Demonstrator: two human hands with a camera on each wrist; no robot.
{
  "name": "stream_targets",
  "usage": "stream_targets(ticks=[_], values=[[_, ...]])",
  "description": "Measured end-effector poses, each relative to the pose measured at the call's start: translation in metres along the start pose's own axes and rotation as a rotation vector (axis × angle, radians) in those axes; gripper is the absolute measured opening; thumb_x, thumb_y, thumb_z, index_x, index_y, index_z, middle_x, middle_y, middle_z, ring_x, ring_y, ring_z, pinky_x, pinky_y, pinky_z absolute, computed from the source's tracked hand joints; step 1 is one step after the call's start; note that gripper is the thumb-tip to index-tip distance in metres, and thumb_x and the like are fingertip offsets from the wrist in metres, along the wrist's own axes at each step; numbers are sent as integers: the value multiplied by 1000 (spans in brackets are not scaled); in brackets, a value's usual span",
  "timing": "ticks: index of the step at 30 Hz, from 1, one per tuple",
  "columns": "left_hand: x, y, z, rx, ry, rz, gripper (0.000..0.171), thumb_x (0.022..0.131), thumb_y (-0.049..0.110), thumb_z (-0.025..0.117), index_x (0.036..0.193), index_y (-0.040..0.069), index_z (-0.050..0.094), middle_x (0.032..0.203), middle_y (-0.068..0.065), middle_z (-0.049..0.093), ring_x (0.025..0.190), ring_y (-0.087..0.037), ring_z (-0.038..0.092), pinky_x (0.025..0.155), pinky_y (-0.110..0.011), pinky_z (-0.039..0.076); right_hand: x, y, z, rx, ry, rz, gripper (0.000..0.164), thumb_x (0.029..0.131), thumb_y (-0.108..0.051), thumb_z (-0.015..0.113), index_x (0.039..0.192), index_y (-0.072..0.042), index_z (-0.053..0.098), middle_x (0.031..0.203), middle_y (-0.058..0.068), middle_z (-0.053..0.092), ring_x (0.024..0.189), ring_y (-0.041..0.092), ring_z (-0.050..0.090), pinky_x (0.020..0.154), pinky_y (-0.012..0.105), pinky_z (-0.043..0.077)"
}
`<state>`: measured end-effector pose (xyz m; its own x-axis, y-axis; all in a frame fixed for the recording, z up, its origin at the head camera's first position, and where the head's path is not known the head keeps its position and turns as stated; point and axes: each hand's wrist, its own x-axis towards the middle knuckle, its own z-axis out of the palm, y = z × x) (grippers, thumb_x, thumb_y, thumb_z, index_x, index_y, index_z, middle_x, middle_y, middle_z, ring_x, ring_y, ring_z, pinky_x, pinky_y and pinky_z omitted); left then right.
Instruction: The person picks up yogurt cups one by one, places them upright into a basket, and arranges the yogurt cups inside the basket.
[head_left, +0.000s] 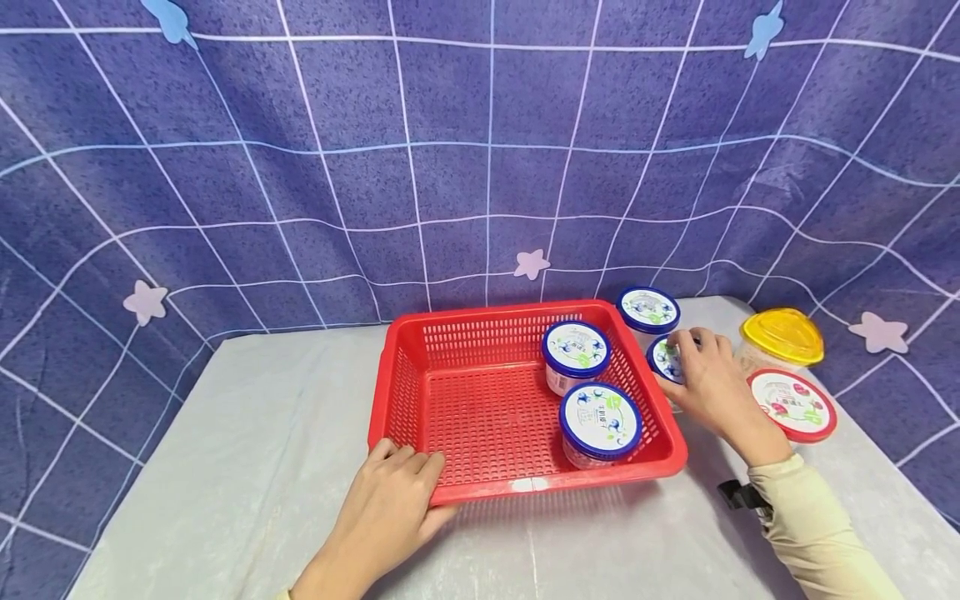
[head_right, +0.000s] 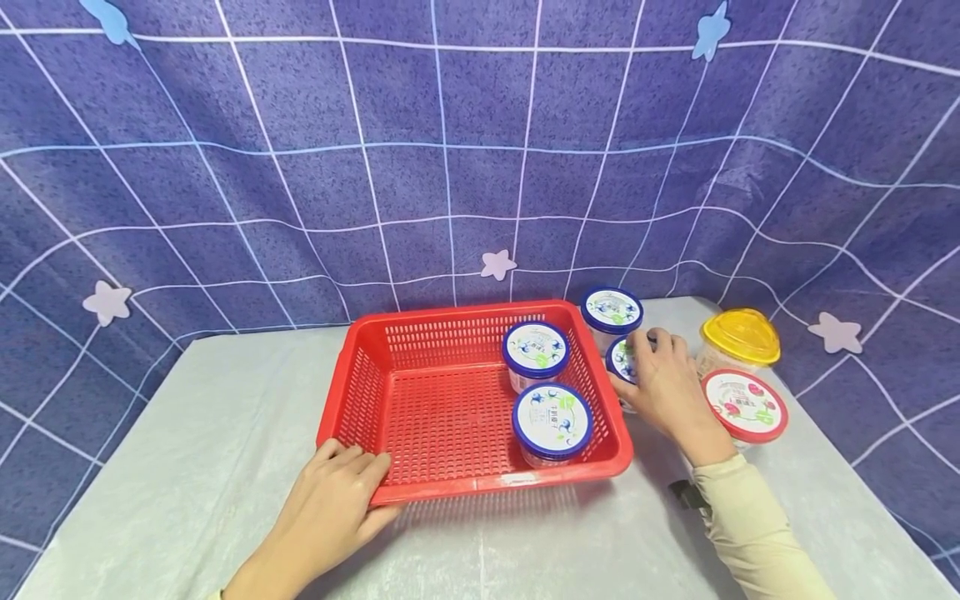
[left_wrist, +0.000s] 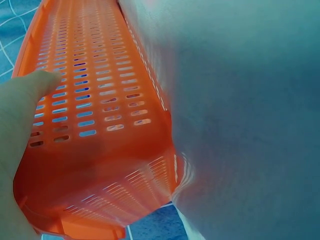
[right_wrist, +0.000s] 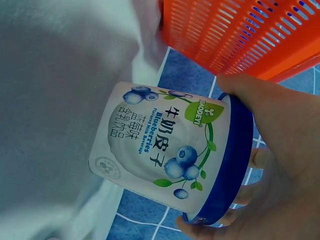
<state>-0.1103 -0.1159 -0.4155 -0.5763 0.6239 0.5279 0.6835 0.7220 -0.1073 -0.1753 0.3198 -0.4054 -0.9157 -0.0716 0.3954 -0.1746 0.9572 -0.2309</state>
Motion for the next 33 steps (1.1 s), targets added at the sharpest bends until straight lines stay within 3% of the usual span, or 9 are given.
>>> stream_targets(ticks=[11, 19, 33], values=[[-1, 0, -1, 4, -9, 1, 45, 69, 52, 77, 77, 14, 55, 56, 6, 47, 53, -18, 43, 70, -35, 34, 0, 0, -1, 50, 10, -7, 59, 78, -28, 81, 119, 1, 51, 117, 37, 47, 96, 58, 49, 77, 70, 40], [0, 0, -1, 6, -12, 3, 45, 70, 53, 76, 78, 13, 56, 56, 5, 48, 53, -18, 44, 69, -35, 34, 1, 3, -8, 65, 44, -40, 58, 75, -27, 83, 116, 0, 53, 116, 33, 50, 97, 52, 52, 77, 66, 42], [0, 0, -1, 9, -12, 7, 45, 70, 52, 78, 79, 12, 59, 57, 4, 51, 54, -19, 46, 69, -35, 34, 3, -3, -29, 69, 123, -26, 67, 73, -42, 85, 116, 0, 55, 116, 30, 52, 97, 46, 52, 76, 61, 43]])
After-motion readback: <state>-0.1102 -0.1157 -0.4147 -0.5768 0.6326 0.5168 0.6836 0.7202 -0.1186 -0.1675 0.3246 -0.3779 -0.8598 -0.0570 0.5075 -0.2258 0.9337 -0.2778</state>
